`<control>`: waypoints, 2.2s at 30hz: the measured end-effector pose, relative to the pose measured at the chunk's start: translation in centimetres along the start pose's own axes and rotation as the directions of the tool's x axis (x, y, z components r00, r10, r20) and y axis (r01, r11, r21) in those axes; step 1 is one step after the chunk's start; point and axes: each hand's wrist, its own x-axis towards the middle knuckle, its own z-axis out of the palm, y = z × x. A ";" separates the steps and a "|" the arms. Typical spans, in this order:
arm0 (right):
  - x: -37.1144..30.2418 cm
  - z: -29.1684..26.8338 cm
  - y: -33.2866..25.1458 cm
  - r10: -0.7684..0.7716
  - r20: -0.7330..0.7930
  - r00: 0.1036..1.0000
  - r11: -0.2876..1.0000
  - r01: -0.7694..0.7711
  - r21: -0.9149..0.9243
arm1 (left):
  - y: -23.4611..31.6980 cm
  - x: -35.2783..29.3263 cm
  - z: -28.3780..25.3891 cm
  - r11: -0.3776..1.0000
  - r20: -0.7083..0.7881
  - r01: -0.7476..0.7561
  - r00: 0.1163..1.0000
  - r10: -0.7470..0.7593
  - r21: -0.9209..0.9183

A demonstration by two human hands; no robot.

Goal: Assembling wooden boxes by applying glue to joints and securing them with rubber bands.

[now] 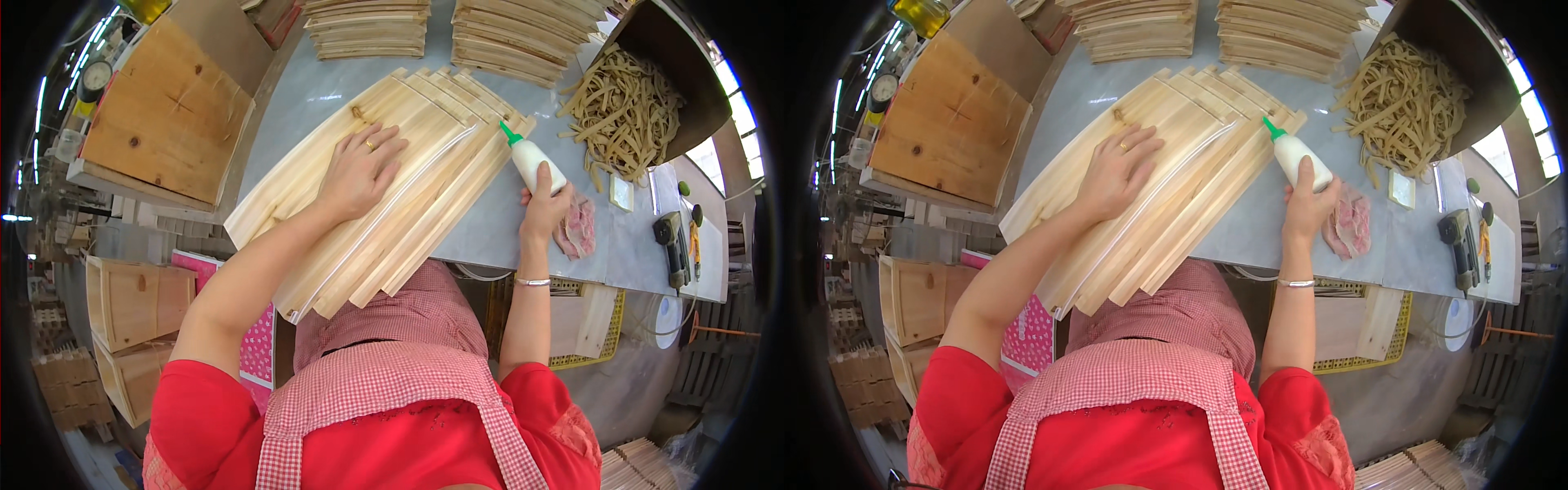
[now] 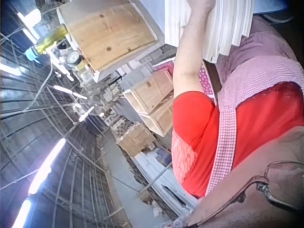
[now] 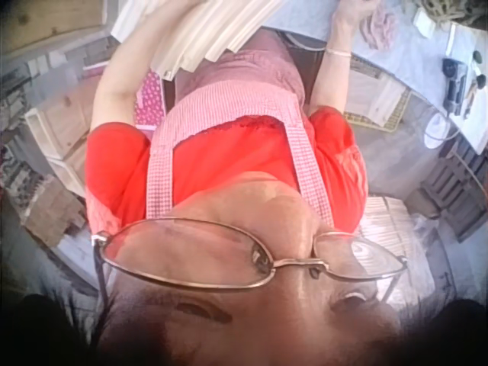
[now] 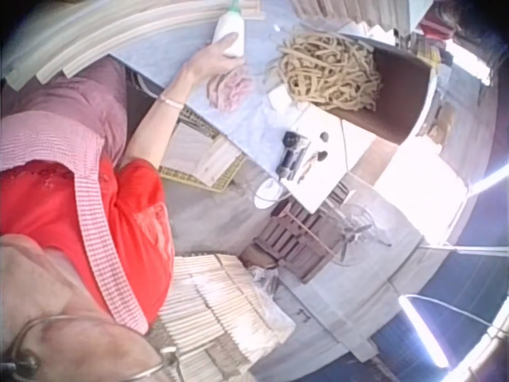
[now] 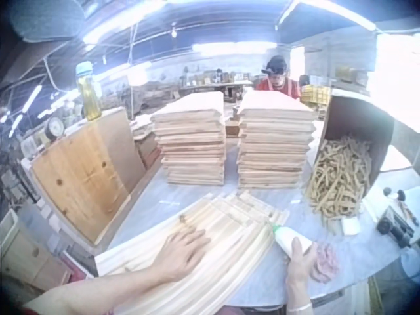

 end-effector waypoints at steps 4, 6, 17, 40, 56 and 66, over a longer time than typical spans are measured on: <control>0.3 -0.3 -0.3 -0.022 -0.020 1.000 0.993 0.020 -0.112 | -0.4 -0.1 0.3 0.999 -0.030 -0.036 0.999 0.036 0.013; -0.8 -1.0 -0.4 -0.024 0.027 0.999 0.992 0.027 -0.120 | -0.7 -0.2 0.7 0.999 -0.060 -0.047 0.997 0.047 0.017; -16.6 -4.4 -2.9 0.079 0.414 0.907 0.984 -0.005 -0.176 | -1.6 -0.4 1.8 0.997 -0.105 -0.067 0.992 0.070 0.035; -23.6 -4.1 -4.0 0.100 0.759 0.644 0.995 -0.086 -0.058 | -2.1 -0.7 0.5 0.962 -0.155 0.002 0.987 -0.047 -0.273; 3.6 -1.2 0.3 -0.054 -0.157 0.986 0.974 0.017 -0.225 | -2.3 -6.6 -5.1 0.982 0.165 0.147 0.972 -0.165 0.116; 3.7 -1.3 1.5 -0.213 -0.152 0.965 0.894 0.131 -0.428 | -2.5 -6.7 -4.9 0.983 0.149 0.113 0.980 -0.135 0.146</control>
